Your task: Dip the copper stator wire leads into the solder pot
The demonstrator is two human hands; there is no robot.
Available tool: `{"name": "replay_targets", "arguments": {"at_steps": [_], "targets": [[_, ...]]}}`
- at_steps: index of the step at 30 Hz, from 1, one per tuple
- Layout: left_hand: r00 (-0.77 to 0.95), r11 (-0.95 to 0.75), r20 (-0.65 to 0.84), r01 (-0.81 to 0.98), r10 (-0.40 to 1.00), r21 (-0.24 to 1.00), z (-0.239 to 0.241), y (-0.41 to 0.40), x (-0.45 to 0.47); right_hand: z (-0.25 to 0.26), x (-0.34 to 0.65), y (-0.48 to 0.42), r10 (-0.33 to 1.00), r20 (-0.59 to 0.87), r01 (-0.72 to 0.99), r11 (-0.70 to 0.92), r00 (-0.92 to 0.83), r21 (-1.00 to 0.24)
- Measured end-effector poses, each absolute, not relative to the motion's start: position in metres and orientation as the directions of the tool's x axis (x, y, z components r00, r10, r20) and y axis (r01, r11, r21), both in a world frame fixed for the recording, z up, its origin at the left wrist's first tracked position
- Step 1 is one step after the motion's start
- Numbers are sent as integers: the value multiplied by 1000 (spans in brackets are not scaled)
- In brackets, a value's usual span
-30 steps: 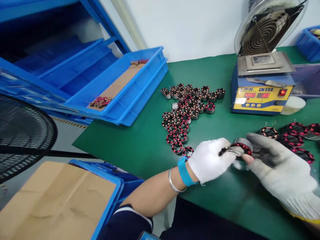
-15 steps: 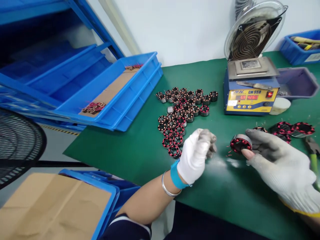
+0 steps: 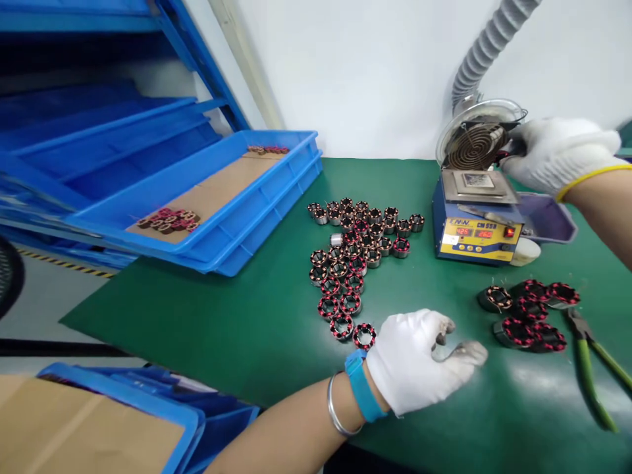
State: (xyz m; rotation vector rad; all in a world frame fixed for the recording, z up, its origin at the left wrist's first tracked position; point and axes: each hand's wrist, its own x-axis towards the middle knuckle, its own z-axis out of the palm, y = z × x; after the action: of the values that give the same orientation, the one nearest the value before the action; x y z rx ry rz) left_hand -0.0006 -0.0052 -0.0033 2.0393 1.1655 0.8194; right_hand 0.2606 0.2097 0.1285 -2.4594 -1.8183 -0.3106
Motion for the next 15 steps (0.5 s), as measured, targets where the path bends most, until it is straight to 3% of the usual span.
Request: {"name": "replay_targets", "arguments": {"at_steps": [1,3,15], "targets": [[422,-412,199,506,884,758,-3,-4,-1,128,258,216,951,173,945,-284,257,159],[440,-429,198,525,876,735,-2,-3,-1,125,252,223,967,153,951,-234,205,204],[480,-549,303,540,823,638,-10,-6,1,115,245,234,989,108,986,-117,104,122]]}}
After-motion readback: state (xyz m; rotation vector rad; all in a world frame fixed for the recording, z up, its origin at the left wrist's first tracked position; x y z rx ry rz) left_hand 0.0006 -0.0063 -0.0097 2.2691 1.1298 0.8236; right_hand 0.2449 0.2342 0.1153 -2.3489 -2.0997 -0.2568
